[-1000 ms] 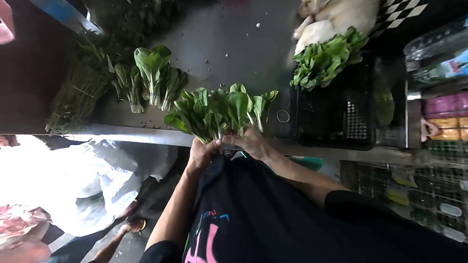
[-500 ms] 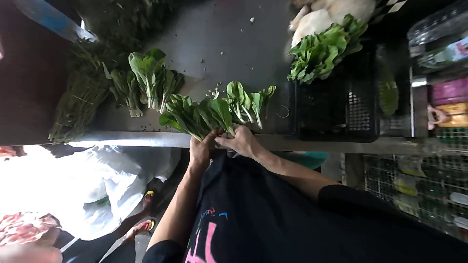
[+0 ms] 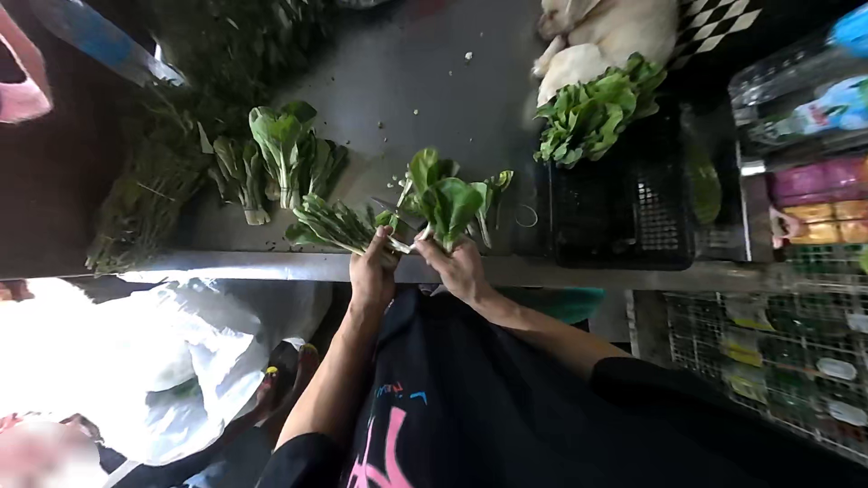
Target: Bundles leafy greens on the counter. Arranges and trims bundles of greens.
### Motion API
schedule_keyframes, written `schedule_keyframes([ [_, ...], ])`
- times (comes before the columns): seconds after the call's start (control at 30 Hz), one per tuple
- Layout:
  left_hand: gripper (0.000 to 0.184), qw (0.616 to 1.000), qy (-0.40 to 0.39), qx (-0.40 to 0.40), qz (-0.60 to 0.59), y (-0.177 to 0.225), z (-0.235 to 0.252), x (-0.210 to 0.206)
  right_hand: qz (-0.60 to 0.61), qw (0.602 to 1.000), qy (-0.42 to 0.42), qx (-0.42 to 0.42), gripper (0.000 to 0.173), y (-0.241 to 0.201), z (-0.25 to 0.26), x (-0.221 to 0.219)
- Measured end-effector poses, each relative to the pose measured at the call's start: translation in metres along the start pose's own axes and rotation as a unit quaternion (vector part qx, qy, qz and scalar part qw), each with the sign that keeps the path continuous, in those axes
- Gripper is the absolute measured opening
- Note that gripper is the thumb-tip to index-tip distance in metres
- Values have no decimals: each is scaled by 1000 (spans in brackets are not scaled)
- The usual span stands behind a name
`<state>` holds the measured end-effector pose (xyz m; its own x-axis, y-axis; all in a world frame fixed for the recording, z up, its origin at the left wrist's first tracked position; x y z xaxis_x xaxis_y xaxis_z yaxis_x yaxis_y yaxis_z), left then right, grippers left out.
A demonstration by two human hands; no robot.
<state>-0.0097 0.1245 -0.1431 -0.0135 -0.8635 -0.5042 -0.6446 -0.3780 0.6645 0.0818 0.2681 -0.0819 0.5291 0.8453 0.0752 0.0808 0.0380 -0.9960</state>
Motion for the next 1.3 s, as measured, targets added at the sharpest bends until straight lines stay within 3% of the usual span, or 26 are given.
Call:
schedule_keyframes([
  [0.13, 23, 999, 31, -2, -9, 16, 13, 24, 6, 999, 42, 10, 20, -9, 11, 36],
  [0.27, 24, 995, -93, 3, 21, 36, 8, 16, -175, 974, 56, -135, 45, 30, 25, 83],
  [0.33, 28, 988, -150, 9, 44, 38, 4, 5, -193, 963, 63, -176, 52, 45, 25, 95],
  [0.43, 34, 980, -179, 25, 77, 29, -3, -7, -152, 980, 24, -123, 40, 28, 21, 73],
  [0.53, 32, 973, -185, 26, 135, 16, -5, -19, -106, 986, -98, -79, 34, 4, 20, 23],
  [0.63, 20, 956, -168, 8, 242, 12, -3, -24, -105, 974, -172, -106, 32, -1, 19, -17],
  [0.73, 21, 932, -188, 4, 308, 19, -6, -23, -94, 965, -202, -137, 31, 5, 23, -25],
  [0.83, 32, 930, -241, 40, 273, 19, -19, -25, -66, 969, -187, -150, 26, 4, 28, -15],
  [1.03, 26, 964, -199, 5, 177, 17, -13, -12, 200, 972, -28, -119, 25, 7, 39, 13],
  [1.1, 37, 963, -216, 6, 162, 16, -14, -13, 231, 968, 2, -102, 30, 3, 38, 14],
  [1.2, 43, 958, -240, 2, 159, 17, -17, -22, 169, 980, -19, -99, 30, -2, 33, 0],
  [1.3, 40, 960, -239, 8, 143, 18, -25, -35, 31, 992, -50, -115, 38, -3, 29, -12],
])
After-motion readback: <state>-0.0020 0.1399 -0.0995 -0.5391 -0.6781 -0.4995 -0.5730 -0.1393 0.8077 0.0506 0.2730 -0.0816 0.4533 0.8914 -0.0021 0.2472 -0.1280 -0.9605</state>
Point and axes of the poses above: each hand's wrist, its own z-axis towards the middle knuckle, its own x-axis out of the back of the hand, y = z × x, the point moved 9 cm from there along z, towards the middle knuckle, and after that the axes turned 1 degree about x, right-handed, at the moved point
